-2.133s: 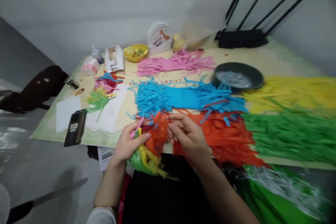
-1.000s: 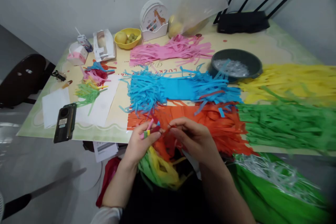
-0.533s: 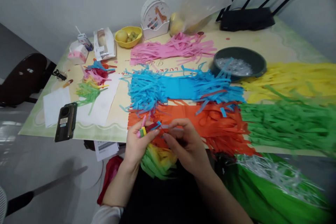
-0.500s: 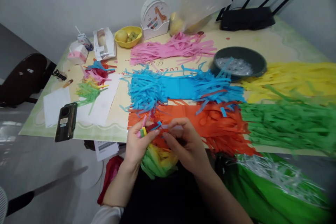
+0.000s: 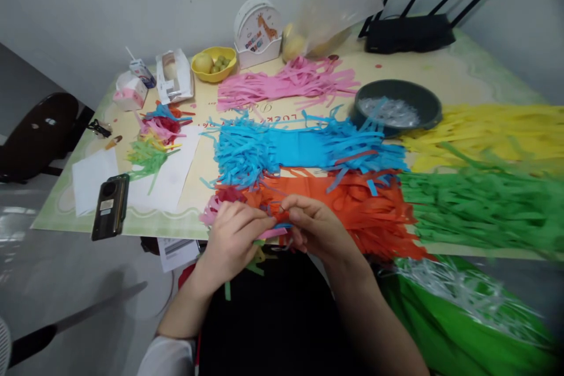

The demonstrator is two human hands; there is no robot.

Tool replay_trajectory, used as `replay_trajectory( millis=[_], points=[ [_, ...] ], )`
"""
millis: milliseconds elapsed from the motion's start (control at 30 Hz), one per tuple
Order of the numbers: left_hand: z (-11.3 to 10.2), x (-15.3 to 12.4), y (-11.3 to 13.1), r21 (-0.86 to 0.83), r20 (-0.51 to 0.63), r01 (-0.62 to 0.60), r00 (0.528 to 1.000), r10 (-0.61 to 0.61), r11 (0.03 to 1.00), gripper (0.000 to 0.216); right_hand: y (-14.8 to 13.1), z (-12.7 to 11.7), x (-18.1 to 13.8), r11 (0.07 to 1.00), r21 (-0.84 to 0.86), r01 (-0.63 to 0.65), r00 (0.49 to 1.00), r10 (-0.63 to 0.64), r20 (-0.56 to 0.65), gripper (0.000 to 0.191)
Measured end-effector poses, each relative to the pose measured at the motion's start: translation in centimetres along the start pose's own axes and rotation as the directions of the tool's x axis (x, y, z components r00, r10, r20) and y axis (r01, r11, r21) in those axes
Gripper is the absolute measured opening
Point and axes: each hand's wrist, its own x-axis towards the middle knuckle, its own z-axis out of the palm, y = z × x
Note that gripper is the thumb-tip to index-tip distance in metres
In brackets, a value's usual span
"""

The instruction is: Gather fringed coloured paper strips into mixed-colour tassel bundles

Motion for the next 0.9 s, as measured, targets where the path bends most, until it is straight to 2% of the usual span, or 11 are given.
replay_trajectory(
  millis=[133, 233, 300, 400, 500, 567, 667, 733, 833, 900],
  points=[
    [-1.2, 2.0, -1.8, 0.148, 0.126, -0.109, 0.988, 0.090, 0.983, 0.022, -1.6, 0.0, 0.6, 0.961, -0.236, 0.142, 0.985, -0.162, -0.066, 0.024],
    [-1.7, 3.8, -2.9, 0.254, 0.206, -0.217, 0.964, 0.166, 0.942, 0.022, -2.8, 0.2, 1.8, 0.876, -0.388, 0.286, 0.937, -0.341, -0.079, 0.016],
    [-1.8, 4.8, -3.3, 0.306, 0.235, -0.265, 0.952, 0.197, 0.914, 0.024, -3.2, 0.1, 3.0, 0.842, -0.397, 0.365, 0.898, -0.431, -0.090, 0.013],
    [-1.2, 5.6, -3.8, 0.331, 0.264, -0.304, 0.939, 0.221, 0.893, 0.024, -3.2, -0.4, 4.5, 0.869, -0.277, 0.409, 0.858, -0.470, -0.209, 0.016],
    [-0.2, 5.8, -4.6, 0.268, 0.227, -0.224, 0.960, 0.165, 0.937, 0.019, -3.2, -0.8, 5.0, 0.862, -0.170, 0.477, 0.776, -0.505, -0.378, 0.024],
    [0.3, 5.8, -5.3, 0.159, 0.192, -0.116, 0.978, 0.085, 0.980, 0.017, -3.4, -0.9, 4.6, 0.846, -0.172, 0.505, 0.742, -0.528, -0.414, 0.027],
    [0.9, 5.7, -6.2, -0.003, 0.182, -0.019, 0.983, 0.019, 1.000, 0.018, -3.7, -1.0, 4.0, 0.858, -0.207, 0.470, 0.781, -0.514, -0.355, 0.028],
    [1.3, 5.5, -6.3, -0.077, 0.153, 0.018, 0.988, -0.006, 0.997, 0.018, -3.9, -1.2, 3.9, 0.858, -0.197, 0.474, 0.783, -0.513, -0.352, 0.028],
    [1.8, 5.2, -6.2, -0.184, 0.043, 0.081, 0.996, -0.074, 0.980, 0.014, -3.7, -1.5, 4.0, 0.864, -0.201, 0.461, 0.768, -0.502, -0.397, 0.035],
    [2.0, 5.1, -6.0, -0.238, -0.028, 0.093, 0.994, -0.103, 0.967, 0.012, -3.3, -1.6, 4.2, 0.886, -0.278, 0.372, 0.811, -0.456, -0.367, 0.035]
  ],
)
